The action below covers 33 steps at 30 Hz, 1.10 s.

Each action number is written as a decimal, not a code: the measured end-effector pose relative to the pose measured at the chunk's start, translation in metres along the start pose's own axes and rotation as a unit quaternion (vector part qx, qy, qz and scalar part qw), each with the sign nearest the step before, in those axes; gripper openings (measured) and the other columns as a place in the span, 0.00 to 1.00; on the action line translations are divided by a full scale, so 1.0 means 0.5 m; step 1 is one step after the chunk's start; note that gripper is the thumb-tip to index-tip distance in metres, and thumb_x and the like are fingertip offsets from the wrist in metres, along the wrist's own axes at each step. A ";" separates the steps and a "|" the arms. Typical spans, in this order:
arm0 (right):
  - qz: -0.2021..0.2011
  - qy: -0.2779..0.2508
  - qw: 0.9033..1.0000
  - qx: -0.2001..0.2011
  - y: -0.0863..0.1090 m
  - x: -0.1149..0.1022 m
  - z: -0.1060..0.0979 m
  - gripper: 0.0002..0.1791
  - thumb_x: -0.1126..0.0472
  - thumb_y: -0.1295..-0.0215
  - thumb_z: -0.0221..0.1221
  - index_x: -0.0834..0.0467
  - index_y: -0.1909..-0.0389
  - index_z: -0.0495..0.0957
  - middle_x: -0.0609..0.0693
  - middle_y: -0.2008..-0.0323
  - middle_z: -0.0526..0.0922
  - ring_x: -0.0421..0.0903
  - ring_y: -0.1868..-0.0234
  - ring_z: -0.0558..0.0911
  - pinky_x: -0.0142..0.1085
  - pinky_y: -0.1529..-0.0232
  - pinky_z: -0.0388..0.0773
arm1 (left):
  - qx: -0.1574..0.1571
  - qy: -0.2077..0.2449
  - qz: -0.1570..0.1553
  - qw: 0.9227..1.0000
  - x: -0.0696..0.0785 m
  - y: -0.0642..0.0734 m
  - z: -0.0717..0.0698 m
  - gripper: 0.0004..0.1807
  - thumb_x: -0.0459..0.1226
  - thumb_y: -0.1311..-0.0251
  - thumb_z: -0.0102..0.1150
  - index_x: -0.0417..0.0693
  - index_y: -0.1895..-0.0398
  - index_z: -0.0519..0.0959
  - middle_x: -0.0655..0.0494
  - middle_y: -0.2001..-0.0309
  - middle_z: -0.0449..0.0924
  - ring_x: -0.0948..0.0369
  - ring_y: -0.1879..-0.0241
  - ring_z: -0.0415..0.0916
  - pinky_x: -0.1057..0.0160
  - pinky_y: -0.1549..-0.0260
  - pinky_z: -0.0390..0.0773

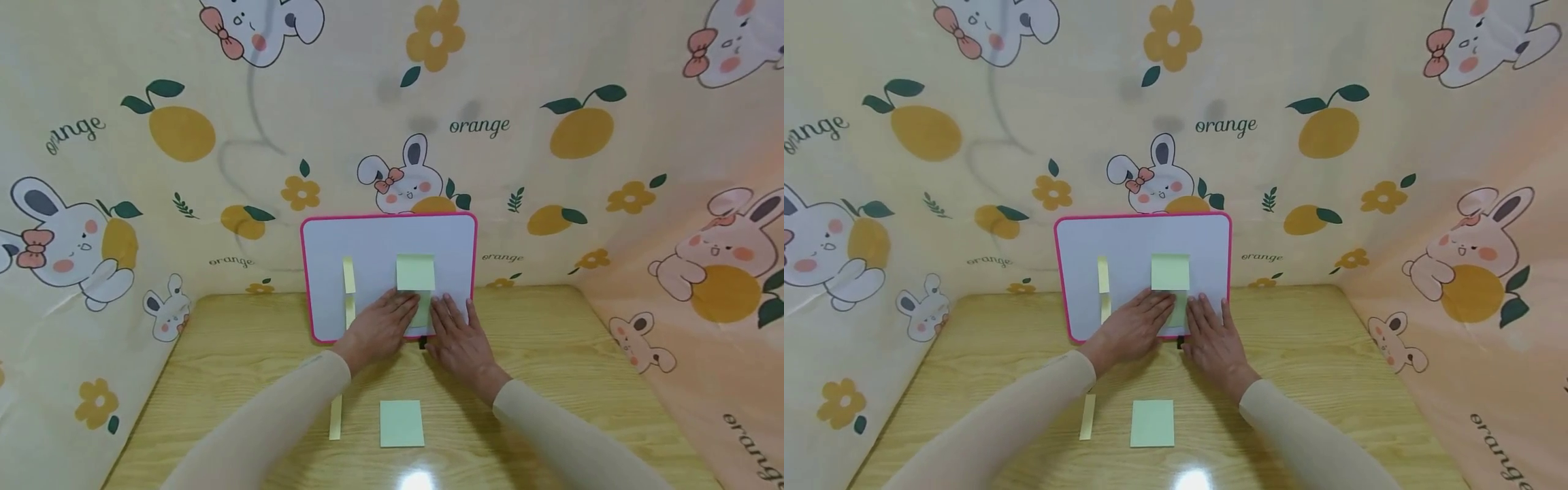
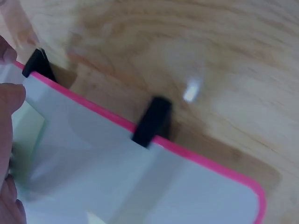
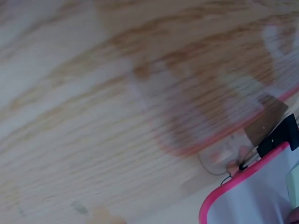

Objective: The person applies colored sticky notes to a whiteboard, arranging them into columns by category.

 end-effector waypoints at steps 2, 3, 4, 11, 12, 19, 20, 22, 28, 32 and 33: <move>-0.001 0.001 1.000 -0.004 0.000 -0.001 0.001 0.44 0.36 0.20 0.49 0.61 0.17 0.55 0.54 0.15 0.52 0.56 0.13 0.46 0.64 0.16 0.45 | 0.002 0.000 -0.002 1.000 -0.011 0.014 0.002 0.36 0.52 0.20 0.47 0.46 0.16 0.59 0.54 0.16 0.55 0.57 0.16 0.50 0.53 0.16 0.50; -0.003 0.001 1.000 -0.005 0.001 -0.001 0.001 0.44 0.36 0.20 0.49 0.61 0.17 0.55 0.54 0.15 0.52 0.56 0.13 0.46 0.64 0.16 0.44 | 0.007 0.001 -0.002 1.000 -0.016 0.022 0.006 0.35 0.51 0.20 0.48 0.45 0.17 0.60 0.54 0.16 0.56 0.56 0.16 0.51 0.53 0.16 0.51; -0.003 0.002 1.000 -0.006 0.001 0.000 0.000 0.44 0.36 0.20 0.49 0.61 0.17 0.56 0.55 0.15 0.51 0.56 0.13 0.46 0.64 0.16 0.44 | 0.010 0.002 -0.002 1.000 -0.022 0.030 0.008 0.35 0.51 0.20 0.48 0.45 0.17 0.61 0.53 0.16 0.57 0.56 0.16 0.52 0.52 0.16 0.52; -0.014 -0.014 0.998 0.062 -0.024 -0.019 -0.019 0.41 0.40 0.24 0.58 0.61 0.20 0.64 0.55 0.18 0.62 0.55 0.15 0.55 0.61 0.17 0.52 | -0.007 0.000 -0.001 1.000 -0.024 0.042 0.018 0.33 0.50 0.18 0.45 0.46 0.17 0.60 0.54 0.16 0.56 0.56 0.16 0.49 0.53 0.16 0.50; -0.024 -0.021 0.997 0.072 -0.032 -0.025 -0.022 0.41 0.42 0.24 0.59 0.62 0.20 0.64 0.55 0.19 0.63 0.55 0.16 0.56 0.61 0.18 0.54 | -0.013 -0.001 -0.002 1.000 -0.023 0.041 0.018 0.34 0.50 0.18 0.44 0.46 0.16 0.59 0.54 0.16 0.55 0.56 0.15 0.49 0.53 0.16 0.49; -0.022 -0.026 0.998 0.049 -0.035 -0.018 -0.013 0.43 0.40 0.23 0.56 0.60 0.18 0.59 0.54 0.16 0.58 0.55 0.15 0.53 0.63 0.17 0.51 | -0.028 0.008 -0.008 1.000 -0.023 0.044 0.021 0.34 0.50 0.18 0.44 0.46 0.16 0.57 0.54 0.15 0.53 0.56 0.15 0.46 0.53 0.15 0.46; -0.011 -0.017 0.999 0.040 -0.029 -0.010 -0.009 0.43 0.39 0.23 0.56 0.59 0.18 0.59 0.53 0.16 0.57 0.55 0.14 0.52 0.63 0.17 0.50 | -0.027 0.012 -0.009 1.000 -0.023 0.043 0.021 0.34 0.50 0.18 0.44 0.46 0.16 0.57 0.53 0.15 0.53 0.56 0.15 0.47 0.53 0.15 0.47; 0.006 -0.004 1.000 0.024 -0.016 0.003 -0.003 0.43 0.39 0.23 0.56 0.59 0.18 0.59 0.53 0.16 0.56 0.55 0.14 0.50 0.63 0.17 0.49 | -0.028 0.017 -0.010 0.999 -0.022 0.042 0.022 0.34 0.49 0.17 0.42 0.45 0.15 0.56 0.53 0.15 0.52 0.55 0.15 0.46 0.53 0.15 0.46; -0.001 -0.028 0.999 0.027 -0.007 0.002 0.002 0.44 0.39 0.21 0.53 0.63 0.17 0.57 0.57 0.16 0.55 0.57 0.14 0.51 0.64 0.17 0.50 | -0.004 0.009 -0.007 1.000 -0.014 0.027 0.017 0.34 0.50 0.18 0.43 0.47 0.16 0.58 0.54 0.15 0.54 0.55 0.15 0.48 0.53 0.15 0.48; 0.007 -0.017 1.000 0.010 -0.007 -0.007 0.003 0.45 0.37 0.21 0.50 0.61 0.16 0.53 0.57 0.15 0.51 0.57 0.14 0.49 0.64 0.17 0.48 | -0.003 -0.001 -0.001 1.000 -0.007 0.011 0.016 0.36 0.52 0.18 0.43 0.50 0.14 0.54 0.55 0.14 0.49 0.57 0.15 0.45 0.53 0.15 0.47; 0.010 -0.012 1.000 0.009 -0.007 -0.008 0.002 0.45 0.37 0.21 0.50 0.61 0.16 0.54 0.56 0.15 0.51 0.56 0.14 0.49 0.64 0.17 0.48 | -0.009 -0.007 -0.001 1.000 -0.006 0.008 0.017 0.36 0.52 0.18 0.42 0.51 0.14 0.53 0.56 0.14 0.47 0.58 0.14 0.43 0.53 0.15 0.46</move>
Point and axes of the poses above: each hand's wrist, its own y-axis away from the middle knuckle, its own z-axis out of the palm, x = y × z, the point moved 3 cm from there along -y, towards the middle knuckle
